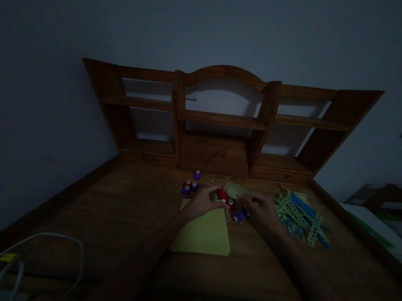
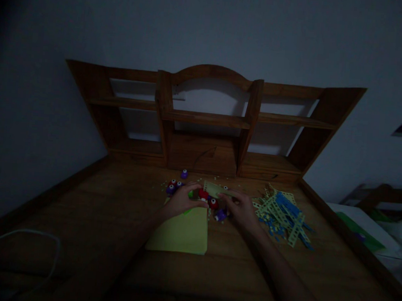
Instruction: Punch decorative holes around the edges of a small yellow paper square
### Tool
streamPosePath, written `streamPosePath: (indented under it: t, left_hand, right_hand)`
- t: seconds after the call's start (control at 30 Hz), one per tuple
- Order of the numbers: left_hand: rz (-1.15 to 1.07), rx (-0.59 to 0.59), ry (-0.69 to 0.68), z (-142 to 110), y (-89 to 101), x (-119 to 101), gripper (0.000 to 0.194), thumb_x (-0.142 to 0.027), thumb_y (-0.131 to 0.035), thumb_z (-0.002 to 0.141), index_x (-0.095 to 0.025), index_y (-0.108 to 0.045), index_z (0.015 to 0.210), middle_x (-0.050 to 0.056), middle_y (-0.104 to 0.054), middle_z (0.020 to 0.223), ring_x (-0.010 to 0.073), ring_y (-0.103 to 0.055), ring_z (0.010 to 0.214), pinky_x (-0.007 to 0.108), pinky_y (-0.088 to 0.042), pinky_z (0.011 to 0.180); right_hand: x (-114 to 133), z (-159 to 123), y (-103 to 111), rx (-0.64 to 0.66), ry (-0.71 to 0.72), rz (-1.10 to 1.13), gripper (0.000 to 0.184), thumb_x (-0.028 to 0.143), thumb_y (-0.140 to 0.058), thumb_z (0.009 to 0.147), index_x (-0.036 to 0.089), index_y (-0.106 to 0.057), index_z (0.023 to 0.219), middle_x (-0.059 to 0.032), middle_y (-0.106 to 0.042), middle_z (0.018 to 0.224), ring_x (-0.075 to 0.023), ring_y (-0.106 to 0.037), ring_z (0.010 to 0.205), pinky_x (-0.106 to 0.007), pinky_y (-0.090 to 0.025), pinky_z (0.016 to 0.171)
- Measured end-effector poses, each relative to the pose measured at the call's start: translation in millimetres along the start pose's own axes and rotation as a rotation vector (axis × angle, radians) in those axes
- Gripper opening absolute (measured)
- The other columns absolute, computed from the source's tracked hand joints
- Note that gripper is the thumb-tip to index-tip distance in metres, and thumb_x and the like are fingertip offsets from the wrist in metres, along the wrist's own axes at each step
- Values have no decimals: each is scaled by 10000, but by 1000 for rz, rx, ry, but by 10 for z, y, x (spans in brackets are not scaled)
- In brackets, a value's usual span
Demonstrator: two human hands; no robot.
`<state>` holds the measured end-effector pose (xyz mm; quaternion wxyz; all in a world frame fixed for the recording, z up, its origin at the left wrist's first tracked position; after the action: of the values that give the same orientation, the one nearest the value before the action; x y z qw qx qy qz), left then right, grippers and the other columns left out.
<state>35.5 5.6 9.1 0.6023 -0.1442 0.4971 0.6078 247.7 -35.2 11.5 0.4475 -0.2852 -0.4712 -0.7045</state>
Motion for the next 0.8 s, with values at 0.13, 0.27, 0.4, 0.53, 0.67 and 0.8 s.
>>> streamPosePath:
  t: [0.13, 0.27, 0.4, 0.53, 0.67, 0.8]
  left_hand:
    - [2, 0, 6, 4, -2, 7, 430, -382, -801, 610, -178, -657, 960, 55, -645, 997, 219, -571, 965, 318, -417, 862]
    - [-1, 13, 1, 1, -1, 1, 436, -398, -794, 618, -178, -657, 969, 55, -644, 1016, 224, -565, 989, 321, -415, 878]
    - [11, 23, 14, -13, 11, -34, 426, -417, -784, 627, -177, -658, 957, 51, -649, 998, 216, -573, 955, 309, -419, 853]
    - [3, 53, 37, -25, 16, -72, 406, -439, -760, 652, -180, -660, 949, 52, -657, 984, 217, -581, 943, 304, -420, 843]
    - [-4, 28, 62, -27, 9, -69, 432, -450, -771, 631, -181, -666, 951, 48, -653, 978, 211, -585, 929, 293, -424, 832]
    - [-9, 27, 73, -31, -2, -56, 429, -455, -770, 631, -179, -669, 944, 49, -654, 968, 205, -587, 919, 288, -425, 826]
  right_hand:
    - [-22, -2, -16, -19, -24, 13, 341, 479, -590, 802, 158, -660, 711, -10, -585, 624, -144, -503, 563, -240, -374, 515]
    - [-78, -2, -44, -31, -48, 11, 374, 499, -590, 801, 147, -641, 685, 1, -557, 579, -125, -467, 508, -232, -349, 480]
    - [-136, -5, -42, -37, -77, -11, 394, 502, -593, 805, 149, -613, 631, 21, -499, 507, -112, -434, 462, -228, -318, 447]
    - [-147, -6, -17, -13, -80, -41, 409, 493, -594, 814, 156, -573, 583, 21, -487, 493, -112, -438, 465, -223, -312, 445]
    - [-117, -6, -9, 2, -68, -44, 385, 489, -586, 825, 151, -613, 643, 17, -511, 510, -116, -450, 469, -223, -321, 454]
    - [-86, -6, -12, -5, -57, -36, 395, 505, -582, 821, 143, -634, 671, 13, -519, 529, -116, -445, 467, -224, -317, 446]
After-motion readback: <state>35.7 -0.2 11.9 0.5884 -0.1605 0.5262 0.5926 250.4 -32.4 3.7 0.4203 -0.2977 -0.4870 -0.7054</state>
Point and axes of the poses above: each hand's wrist, its own z-axis towards the middle knuckle, its own y-axis out of the back of the hand, x = y × z, the point moved 1 cm from there along z, towards the middle knuckle
